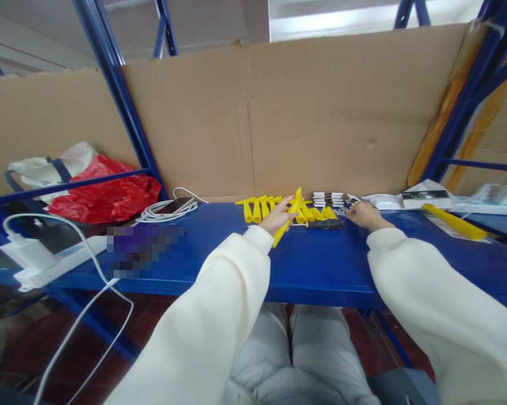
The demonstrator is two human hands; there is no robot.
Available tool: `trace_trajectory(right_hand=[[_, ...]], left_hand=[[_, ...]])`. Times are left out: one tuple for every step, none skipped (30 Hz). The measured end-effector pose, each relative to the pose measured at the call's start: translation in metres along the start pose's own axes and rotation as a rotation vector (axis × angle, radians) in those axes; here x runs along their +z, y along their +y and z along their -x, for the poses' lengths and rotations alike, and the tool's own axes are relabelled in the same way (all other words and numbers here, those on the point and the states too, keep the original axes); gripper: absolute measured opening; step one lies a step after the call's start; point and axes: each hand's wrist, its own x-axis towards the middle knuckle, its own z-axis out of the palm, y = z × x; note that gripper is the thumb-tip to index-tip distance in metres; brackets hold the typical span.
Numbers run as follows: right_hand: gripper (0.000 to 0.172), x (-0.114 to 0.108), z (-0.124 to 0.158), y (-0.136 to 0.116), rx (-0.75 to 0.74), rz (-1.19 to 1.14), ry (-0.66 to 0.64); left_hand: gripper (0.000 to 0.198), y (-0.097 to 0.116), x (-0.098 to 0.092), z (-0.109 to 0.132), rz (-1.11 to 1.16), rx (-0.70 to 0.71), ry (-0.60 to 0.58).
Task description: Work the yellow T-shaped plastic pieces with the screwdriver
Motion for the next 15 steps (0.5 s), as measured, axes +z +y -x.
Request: trace_trajectory(right_hand=[[0.024, -0.0008, 0.0009, -0.0009, 0.000, 0.003, 0.000], [0.023, -0.0017, 0.0019, -0.0019, -0.002, 0.007, 0.001], [0.023, -0.0026, 0.0029, -0.0029, -0.003, 0.014, 0.002], [0.023, -0.0035, 0.0040, -0.0040, -0.005, 0.024, 0.000], [0.023, -0.0043, 0.0050, -0.0050, -0.010, 0.035, -0.002], [0.024, -0.0049, 0.0061, -0.0060, -0.017, 0.046, -0.005], [0.024, -0.0054, 0.0070, -0.0068, -0.024, 0.054, -0.009], [0.025, -0.0057, 0.0078, -0.0076, -0.033, 0.058, -0.011], [0.025, -0.0056, 0.0083, -0.0082, -0.043, 0.057, -0.008], [0.025, -0.0053, 0.0085, -0.0087, -0.049, 0.054, -0.003], [0.025, -0.0048, 0.0084, -0.0091, -0.053, 0.051, 0.005], [0.026, -0.0040, 0.0079, -0.0092, -0.058, 0.049, 0.013], [0.026, -0.0030, 0.0072, -0.0092, -0.061, 0.052, 0.020], [0.027, -0.0018, 0.0062, -0.0089, -0.064, 0.059, 0.023], [0.028, -0.0005, 0.0051, -0.0084, -0.070, 0.071, 0.023]], left_hand=[[0.077, 0.0003, 0.0001, 0.0003, 0.012, -0.006, -0.007], [0.077, 0.0006, 0.0002, 0.0006, 0.022, -0.012, -0.013], [0.077, 0.0008, 0.0002, 0.0009, 0.029, -0.017, -0.018], [0.077, 0.0010, 0.0003, 0.0011, 0.033, -0.020, -0.021], [0.077, 0.0010, 0.0003, 0.0013, 0.037, -0.023, -0.024], [0.077, 0.0008, 0.0004, 0.0014, 0.039, -0.025, -0.025], [0.077, 0.0006, 0.0005, 0.0014, 0.042, -0.027, -0.025], [0.078, 0.0002, 0.0006, 0.0014, 0.045, -0.028, -0.024], [0.078, -0.0002, 0.0006, 0.0013, 0.050, -0.029, -0.023], [0.079, -0.0005, 0.0007, 0.0013, 0.054, -0.031, -0.023], [0.079, -0.0006, 0.0008, 0.0013, 0.059, -0.033, -0.023], [0.080, -0.0004, 0.0009, 0.0015, 0.065, -0.034, -0.024], [0.081, 0.0001, 0.0011, 0.0018, 0.069, -0.036, -0.024], [0.081, 0.0009, 0.0014, 0.0025, 0.071, -0.040, -0.024], [0.081, 0.0020, 0.0018, 0.0033, 0.070, -0.044, -0.024]])
